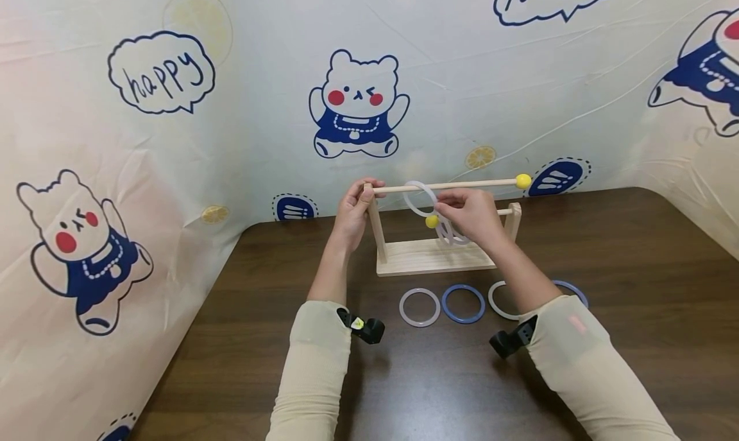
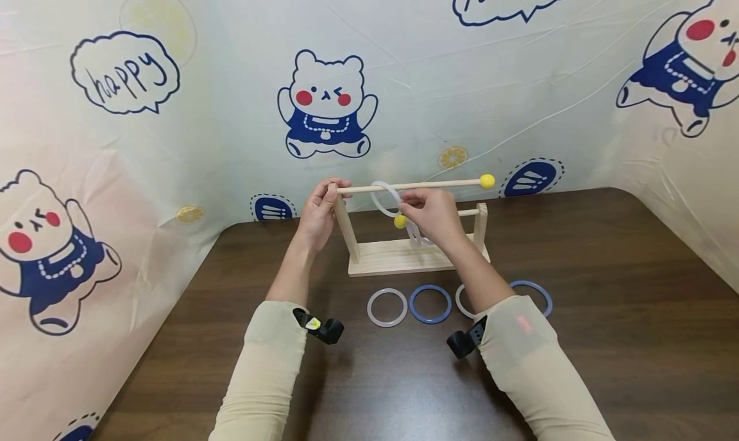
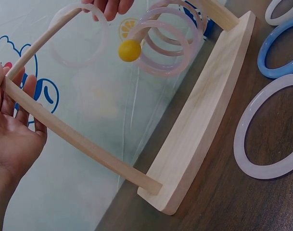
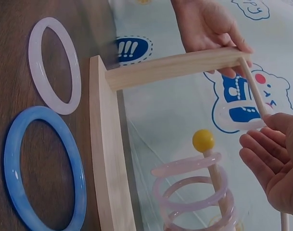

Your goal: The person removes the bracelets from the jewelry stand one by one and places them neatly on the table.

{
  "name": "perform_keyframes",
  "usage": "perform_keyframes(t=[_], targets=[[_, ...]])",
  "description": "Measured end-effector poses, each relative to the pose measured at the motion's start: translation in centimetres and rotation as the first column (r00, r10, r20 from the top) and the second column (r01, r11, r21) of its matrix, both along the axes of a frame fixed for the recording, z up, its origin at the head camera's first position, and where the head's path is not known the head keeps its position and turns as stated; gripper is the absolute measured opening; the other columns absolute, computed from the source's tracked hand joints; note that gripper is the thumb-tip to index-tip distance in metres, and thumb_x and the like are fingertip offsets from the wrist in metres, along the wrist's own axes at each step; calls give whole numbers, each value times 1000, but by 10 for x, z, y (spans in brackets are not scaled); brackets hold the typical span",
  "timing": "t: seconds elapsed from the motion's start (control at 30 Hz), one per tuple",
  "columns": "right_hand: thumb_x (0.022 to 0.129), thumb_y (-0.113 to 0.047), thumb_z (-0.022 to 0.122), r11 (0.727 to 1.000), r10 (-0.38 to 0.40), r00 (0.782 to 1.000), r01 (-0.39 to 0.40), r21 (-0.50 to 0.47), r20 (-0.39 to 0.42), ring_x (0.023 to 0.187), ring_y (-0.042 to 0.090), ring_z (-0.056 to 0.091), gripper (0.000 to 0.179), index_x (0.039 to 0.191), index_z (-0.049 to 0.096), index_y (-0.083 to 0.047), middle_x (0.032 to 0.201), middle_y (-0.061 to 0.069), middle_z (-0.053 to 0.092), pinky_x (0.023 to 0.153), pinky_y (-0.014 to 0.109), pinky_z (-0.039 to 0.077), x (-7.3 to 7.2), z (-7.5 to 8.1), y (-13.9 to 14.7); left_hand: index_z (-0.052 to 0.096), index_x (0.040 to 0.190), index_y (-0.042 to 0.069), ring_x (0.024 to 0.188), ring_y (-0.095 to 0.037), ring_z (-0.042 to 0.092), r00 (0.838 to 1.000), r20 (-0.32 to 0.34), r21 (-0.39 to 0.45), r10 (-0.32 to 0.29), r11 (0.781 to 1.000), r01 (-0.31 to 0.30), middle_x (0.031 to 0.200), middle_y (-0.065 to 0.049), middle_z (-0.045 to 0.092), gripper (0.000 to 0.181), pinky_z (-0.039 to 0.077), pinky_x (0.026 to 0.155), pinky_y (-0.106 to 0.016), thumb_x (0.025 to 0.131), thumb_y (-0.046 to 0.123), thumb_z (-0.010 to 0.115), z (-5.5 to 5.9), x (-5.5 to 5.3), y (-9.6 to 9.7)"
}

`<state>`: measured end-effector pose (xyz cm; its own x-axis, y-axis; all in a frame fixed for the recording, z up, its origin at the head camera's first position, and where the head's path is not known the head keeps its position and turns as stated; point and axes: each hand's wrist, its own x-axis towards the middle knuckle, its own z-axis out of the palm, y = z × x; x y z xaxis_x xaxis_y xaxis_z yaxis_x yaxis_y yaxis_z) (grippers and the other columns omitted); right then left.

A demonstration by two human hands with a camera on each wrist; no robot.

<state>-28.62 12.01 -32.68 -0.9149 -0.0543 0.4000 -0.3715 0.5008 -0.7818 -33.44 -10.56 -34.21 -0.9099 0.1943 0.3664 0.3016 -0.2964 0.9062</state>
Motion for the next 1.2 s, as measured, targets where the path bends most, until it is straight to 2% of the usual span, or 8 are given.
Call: perform_keyframes(t=[0.3,0.57,0.77,0.87,1.03,1.2], targets=[[85,-11,68,1000,8,999,-8,1,-32,78,24,67,18,97,70,1,85,14,69,64,35,52,0,-1,-4,57,104,14,93,-15,56,1000,25,4,2,1000,-2,102,5,63,13,26,99,-46,97,12,46,1,0,0],[85,-11,67,1000,-21,998,21,4,-59,75,22,67,16,96,70,0,82,13,69,62,33,51,3,2,-5,57,104,16,92,-13,57,1000,20,3,8,1000,-8,102,5,63,13,34,91,-33,97,13,47,0,-1,1],[85,-10,68,999,-43,996,42,-22,-81,73,22,67,16,97,70,1,83,13,69,60,30,50,7,4,-2,57,106,14,91,-13,58,1000,20,1,12,1000,-12,103,5,63,14,34,91,-33,97,14,47,-1,-2,1],[85,-9,68,999,-45,994,42,-32,-96,75,23,67,16,97,70,1,84,14,69,62,31,51,8,4,0,57,106,14,92,-13,57,1000,21,-4,13,1000,-13,103,5,63,14,33,92,-34,97,14,47,-1,-2,1],[84,-9,68,997,-61,991,56,-51,-118,76,22,67,15,97,70,0,85,13,69,65,33,51,11,4,2,57,106,13,92,-13,57,1000,17,-2,3,1000,-3,103,4,63,14,27,98,-44,97,15,46,-1,-2,2],[84,-9,68,996,-69,988,61,-63,-139,75,21,67,16,98,70,0,85,12,69,62,23,50,13,3,2,56,106,12,92,-13,57,1000,20,-2,8,1000,-8,103,5,63,14,24,100,-49,97,14,46,0,-2,2]])
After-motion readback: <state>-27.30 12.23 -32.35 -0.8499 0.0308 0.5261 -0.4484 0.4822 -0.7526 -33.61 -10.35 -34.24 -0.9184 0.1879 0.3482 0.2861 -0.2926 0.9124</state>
